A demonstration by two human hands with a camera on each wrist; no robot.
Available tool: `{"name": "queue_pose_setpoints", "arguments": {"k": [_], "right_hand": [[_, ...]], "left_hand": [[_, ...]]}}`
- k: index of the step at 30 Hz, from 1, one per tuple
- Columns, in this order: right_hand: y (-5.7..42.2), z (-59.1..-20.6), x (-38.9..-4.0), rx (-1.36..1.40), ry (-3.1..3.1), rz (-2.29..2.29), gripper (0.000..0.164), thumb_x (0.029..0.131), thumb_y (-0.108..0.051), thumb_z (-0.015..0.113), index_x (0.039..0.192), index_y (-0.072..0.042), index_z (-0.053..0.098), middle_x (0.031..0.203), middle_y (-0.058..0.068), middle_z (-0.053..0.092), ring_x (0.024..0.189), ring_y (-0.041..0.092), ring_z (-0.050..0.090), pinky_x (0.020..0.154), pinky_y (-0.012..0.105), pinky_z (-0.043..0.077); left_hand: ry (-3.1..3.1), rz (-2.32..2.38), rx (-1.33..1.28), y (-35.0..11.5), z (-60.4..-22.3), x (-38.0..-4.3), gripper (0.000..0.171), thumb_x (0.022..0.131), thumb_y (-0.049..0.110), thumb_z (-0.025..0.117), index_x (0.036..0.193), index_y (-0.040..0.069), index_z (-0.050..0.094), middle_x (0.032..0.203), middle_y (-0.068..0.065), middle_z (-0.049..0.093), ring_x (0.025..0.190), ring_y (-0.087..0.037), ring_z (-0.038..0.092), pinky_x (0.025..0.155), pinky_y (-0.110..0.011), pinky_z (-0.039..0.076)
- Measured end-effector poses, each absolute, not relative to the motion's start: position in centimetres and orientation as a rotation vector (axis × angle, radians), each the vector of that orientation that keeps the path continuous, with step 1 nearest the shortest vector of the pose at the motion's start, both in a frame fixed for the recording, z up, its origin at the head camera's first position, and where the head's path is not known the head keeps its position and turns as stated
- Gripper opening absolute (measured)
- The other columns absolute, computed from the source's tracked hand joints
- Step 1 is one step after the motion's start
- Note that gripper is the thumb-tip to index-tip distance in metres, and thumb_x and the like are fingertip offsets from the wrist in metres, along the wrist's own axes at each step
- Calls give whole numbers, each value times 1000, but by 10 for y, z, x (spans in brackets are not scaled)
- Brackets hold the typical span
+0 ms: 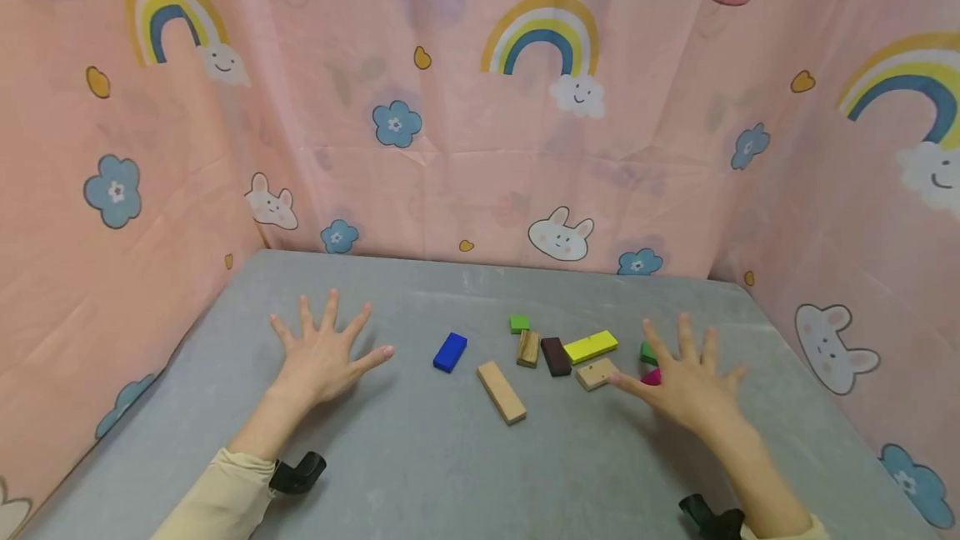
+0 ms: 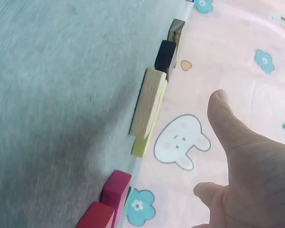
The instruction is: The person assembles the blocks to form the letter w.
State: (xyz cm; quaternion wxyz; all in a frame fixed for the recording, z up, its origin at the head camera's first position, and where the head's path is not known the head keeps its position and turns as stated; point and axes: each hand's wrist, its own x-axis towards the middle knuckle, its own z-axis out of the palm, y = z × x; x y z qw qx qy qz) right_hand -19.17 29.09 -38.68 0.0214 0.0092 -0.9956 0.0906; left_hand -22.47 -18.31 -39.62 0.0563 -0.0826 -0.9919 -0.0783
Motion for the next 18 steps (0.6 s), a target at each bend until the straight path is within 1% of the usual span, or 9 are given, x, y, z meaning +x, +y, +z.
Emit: {"name": "queue_pose_setpoints", "arguments": {"k": [4, 8, 12, 15, 18], "right_hand": [[289, -388, -192, 41, -3083, 280, 111, 79, -83, 51, 158, -12, 19, 153, 39, -4, 131, 67, -14, 77, 87, -12], [286, -389, -193, 49, -3086, 281, 112, 78, -84, 50, 158, -11, 19, 153, 39, -4, 131, 67, -13, 79, 87, -10], [279, -387, -193, 87, -3062, 276, 111, 78, -84, 50, 158, -11, 21, 154, 37, 0, 134, 65, -5, 85, 87, -1], [272, -386, -193, 155, -3020, 317, 109, 78, -81, 56, 157, -13, 24, 156, 34, 5, 136, 63, 2, 91, 85, 7], [264, -384, -192, 241, -2973, 389, 107, 77, -74, 65, 157, -14, 28, 156, 30, 9, 136, 60, 9, 96, 80, 13]], "left_hand": [[-3005, -238, -253, -184, -397, -225, 91, 87, 81, 39, 155, 19, 36, 158, -29, 10, 136, -63, -6, 91, -80, -17], [-3000, -236, -259, -184, -398, -227, 93, 86, 81, 40, 155, 18, 36, 157, -30, 10, 136, -63, -4, 91, -80, -16], [-2989, -212, -298, -184, -400, -229, 95, 85, 82, 41, 155, 19, 35, 158, -28, 13, 137, -62, 2, 94, -81, -10], [-2968, -213, -363, -181, -400, -231, 96, 83, 82, 43, 156, 20, 34, 158, -27, 16, 138, -59, 9, 97, -81, -1], [-2939, -275, -447, -177, -398, -232, 97, 82, 80, 50, 156, 20, 33, 158, -25, 19, 139, -56, 14, 99, -79, 5]]}}
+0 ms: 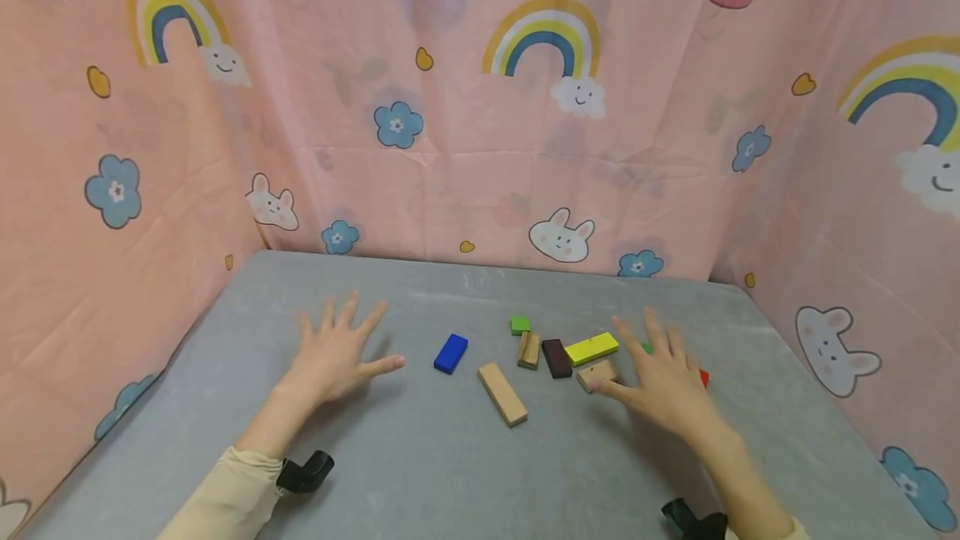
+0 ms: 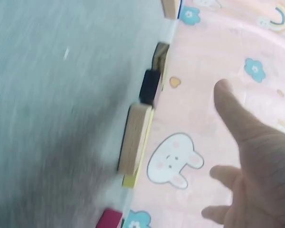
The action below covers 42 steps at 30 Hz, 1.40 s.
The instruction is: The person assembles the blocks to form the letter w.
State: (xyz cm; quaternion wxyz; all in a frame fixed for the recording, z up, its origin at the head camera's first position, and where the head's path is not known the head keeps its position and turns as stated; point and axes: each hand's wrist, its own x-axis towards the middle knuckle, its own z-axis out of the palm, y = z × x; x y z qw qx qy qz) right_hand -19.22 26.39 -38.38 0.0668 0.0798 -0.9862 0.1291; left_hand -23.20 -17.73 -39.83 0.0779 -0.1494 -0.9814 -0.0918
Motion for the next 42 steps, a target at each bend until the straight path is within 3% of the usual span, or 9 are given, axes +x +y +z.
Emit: {"name": "queue_pose_setpoints", "arguments": {"k": [7, 11, 14, 18, 23, 33, 42], "right_hand": [[241, -385, -193, 552, -2878, 632, 93, 74, -45, 86, 151, -16, 43, 157, 21, 20, 137, 51, 20, 95, 77, 28], [227, -390, -198, 730, -2821, 865, 85, 70, -26, 92, 144, -13, 53, 155, 16, 30, 137, 45, 29, 94, 70, 37], [218, -394, -203, 802, -2821, 1004, 77, 70, -21, 92, 139, -12, 59, 151, 11, 38, 128, 39, 44, 91, 60, 46], [207, -397, -210, 851, -2893, 1126, 66, 72, -23, 91, 132, -13, 65, 146, 9, 46, 108, 31, 59, 84, 46, 53], [196, -399, -216, 972, -2906, 1284, 59, 73, -17, 90, 127, -9, 68, 142, 12, 50, 97, 28, 61, 77, 39, 54], [187, -406, -223, 1006, -2933, 1457, 50, 74, -11, 88, 121, -6, 71, 139, 15, 53, 95, 30, 61, 72, 33, 55], [188, -410, -227, 1037, -2922, 1509, 45, 75, -6, 87, 117, -5, 72, 139, 17, 53, 99, 31, 62, 76, 38, 56]], "left_hand": [[-2889, -538, -732, -169, -396, -234, 98, 76, 63, 76, 156, 24, 33, 160, -16, 20, 140, -48, 21, 102, -76, 13], [-2864, -675, -842, -164, -398, -237, 101, 71, 53, 85, 155, 26, 36, 161, -9, 20, 141, -43, 23, 105, -68, 24], [-2854, -786, -887, -160, -400, -241, 99, 70, 45, 88, 153, 23, 39, 160, -8, 23, 141, -42, 25, 105, -63, 29], [-2852, -898, -962, -154, -405, -250, 87, 71, 33, 90, 147, 16, 50, 157, -10, 30, 140, -40, 28, 107, -59, 28], [-2865, -953, -1027, -145, -411, -261, 75, 73, 28, 90, 139, 13, 59, 155, -10, 35, 140, -37, 30, 109, -57, 28], [-2865, -1116, -1025, -131, -422, -280, 66, 75, 27, 89, 134, 14, 64, 151, -7, 42, 141, -33, 31, 110, -56, 27], [-2883, -1178, -1000, -128, -428, -283, 54, 75, 21, 89, 126, 19, 71, 147, -1, 48, 140, -30, 33, 111, -54, 26]]}}
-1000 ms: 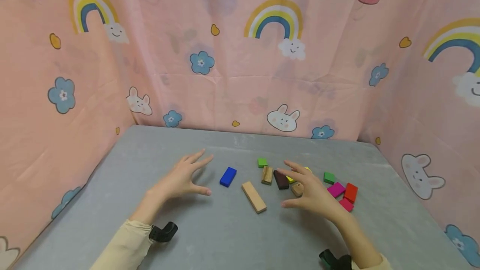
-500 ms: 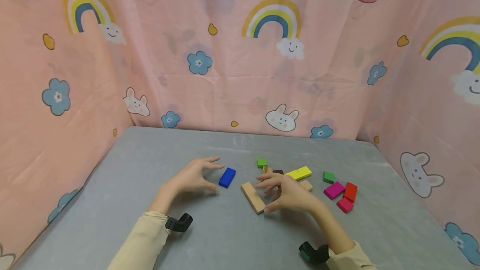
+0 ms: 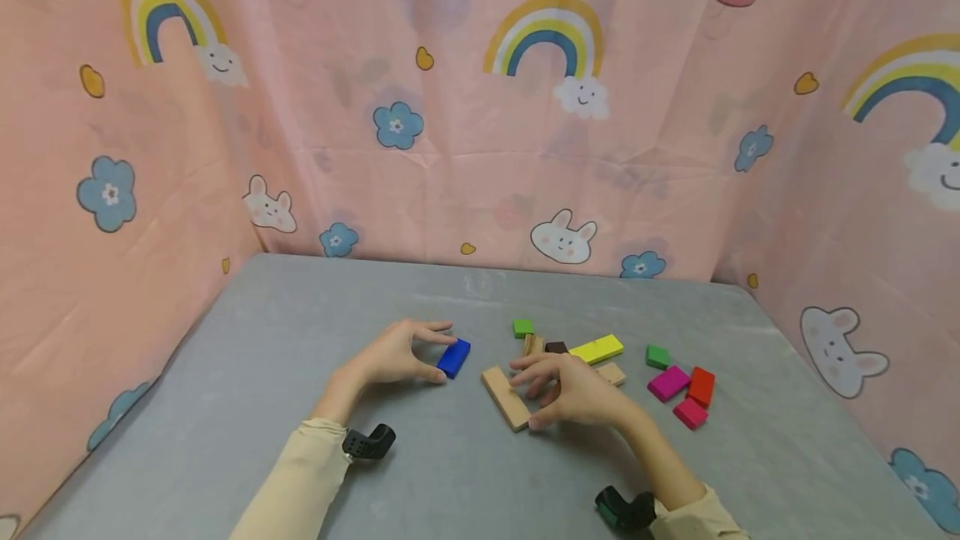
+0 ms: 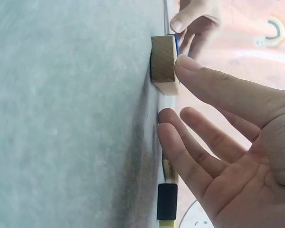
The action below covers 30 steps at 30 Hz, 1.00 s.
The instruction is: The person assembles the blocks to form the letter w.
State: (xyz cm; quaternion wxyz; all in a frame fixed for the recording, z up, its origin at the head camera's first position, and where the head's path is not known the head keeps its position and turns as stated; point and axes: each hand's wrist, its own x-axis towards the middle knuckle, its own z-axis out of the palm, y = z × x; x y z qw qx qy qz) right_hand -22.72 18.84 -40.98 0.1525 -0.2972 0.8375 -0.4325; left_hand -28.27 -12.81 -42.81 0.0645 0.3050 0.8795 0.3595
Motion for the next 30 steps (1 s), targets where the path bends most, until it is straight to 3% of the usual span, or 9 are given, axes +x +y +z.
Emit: {"name": "queue_pose_setpoints", "arguments": {"k": [5, 12, 23, 30], "right_hand": [[188, -409, -228, -840, 2389, -1230, 41, 76, -5, 86, 115, -7, 73, 138, 16, 53, 99, 31, 61, 76, 38, 56], [187, -409, -228, -827, 2404, -1214, 37, 76, -6, 86, 112, -10, 74, 137, 14, 55, 99, 30, 61, 77, 39, 56], [183, -410, -227, -798, 2412, -1209, 33, 77, -6, 85, 108, -11, 75, 136, 13, 56, 99, 28, 58, 78, 39, 54], [182, -412, -225, -808, 2426, -1183, 34, 75, -7, 87, 107, -14, 76, 135, 9, 58, 100, 27, 57, 78, 37, 53]], "left_hand": [[2680, 1029, 951, -126, -429, -281, 45, 77, 17, 87, 119, 19, 74, 147, 1, 47, 140, -31, 31, 110, -56, 24], [2653, 1030, 961, -121, -427, -280, 44, 80, 18, 84, 122, 19, 72, 146, 5, 49, 141, -35, 29, 108, -61, 25], [2695, 1262, 879, -131, -435, -287, 31, 69, 20, 92, 95, 20, 76, 123, 1, 66, 124, -25, 51, 105, -53, 35], [2806, 1343, 714, -146, -436, -289, 33, 66, 24, 94, 93, 16, 76, 111, 2, 69, 112, -22, 60, 99, -46, 44]]}}
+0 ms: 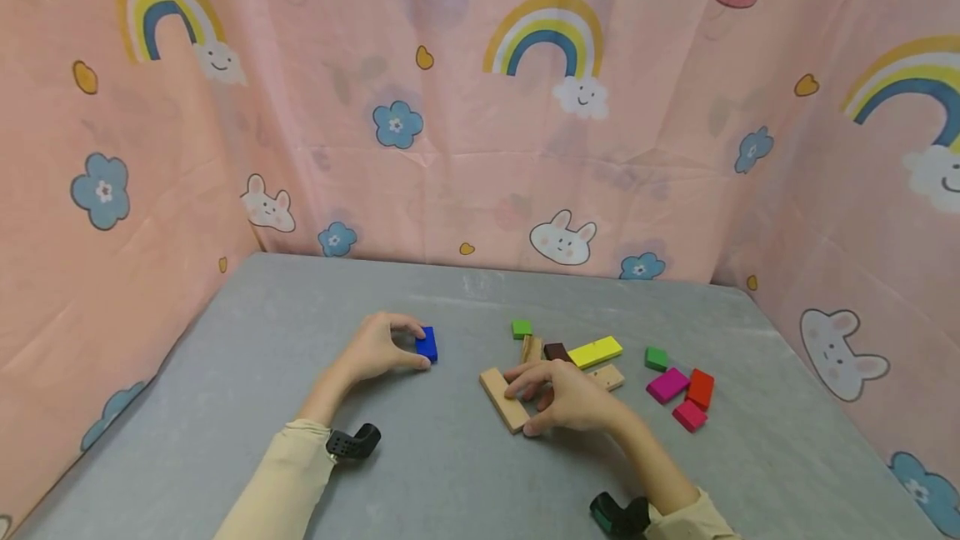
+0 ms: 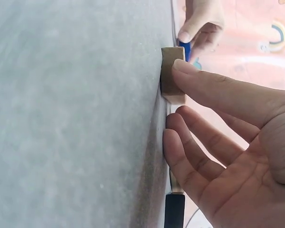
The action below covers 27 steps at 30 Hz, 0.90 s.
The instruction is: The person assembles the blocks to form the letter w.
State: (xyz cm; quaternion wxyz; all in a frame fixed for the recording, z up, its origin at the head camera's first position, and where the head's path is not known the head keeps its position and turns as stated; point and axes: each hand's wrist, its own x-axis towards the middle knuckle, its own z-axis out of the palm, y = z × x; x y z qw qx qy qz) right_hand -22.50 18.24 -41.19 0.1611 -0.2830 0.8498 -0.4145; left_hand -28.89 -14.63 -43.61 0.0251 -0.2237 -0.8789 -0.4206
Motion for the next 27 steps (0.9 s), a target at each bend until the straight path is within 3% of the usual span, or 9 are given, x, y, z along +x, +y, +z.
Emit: {"name": "queue_pose_setpoints", "arguments": {"k": [5, 14, 27], "right_hand": [[182, -412, -225, -798, 2403, -1200, 37, 74, -5, 87, 108, -14, 76, 138, 10, 55, 101, 26, 57, 79, 39, 53], [180, -416, -225, -811, 2349, -1289, 40, 72, -2, 88, 109, -9, 74, 149, 16, 43, 98, 28, 59, 73, 33, 55], [173, -417, -224, -776, 2336, -1293, 45, 69, 3, 87, 109, -7, 70, 152, 15, 38, 92, 30, 55, 66, 28, 53]], "left_hand": [[-2757, -1301, -713, -152, -434, -289, 36, 68, 29, 93, 98, 16, 77, 111, 3, 70, 109, -19, 61, 97, -42, 46], [-2789, -1434, -782, -159, -431, -288, 34, 73, 27, 90, 103, 17, 79, 127, -2, 65, 124, -23, 54, 103, -47, 41], [-2799, -1420, -780, -162, -432, -288, 38, 74, 29, 89, 108, 16, 79, 127, -1, 64, 128, -27, 50, 104, -50, 38]]}}
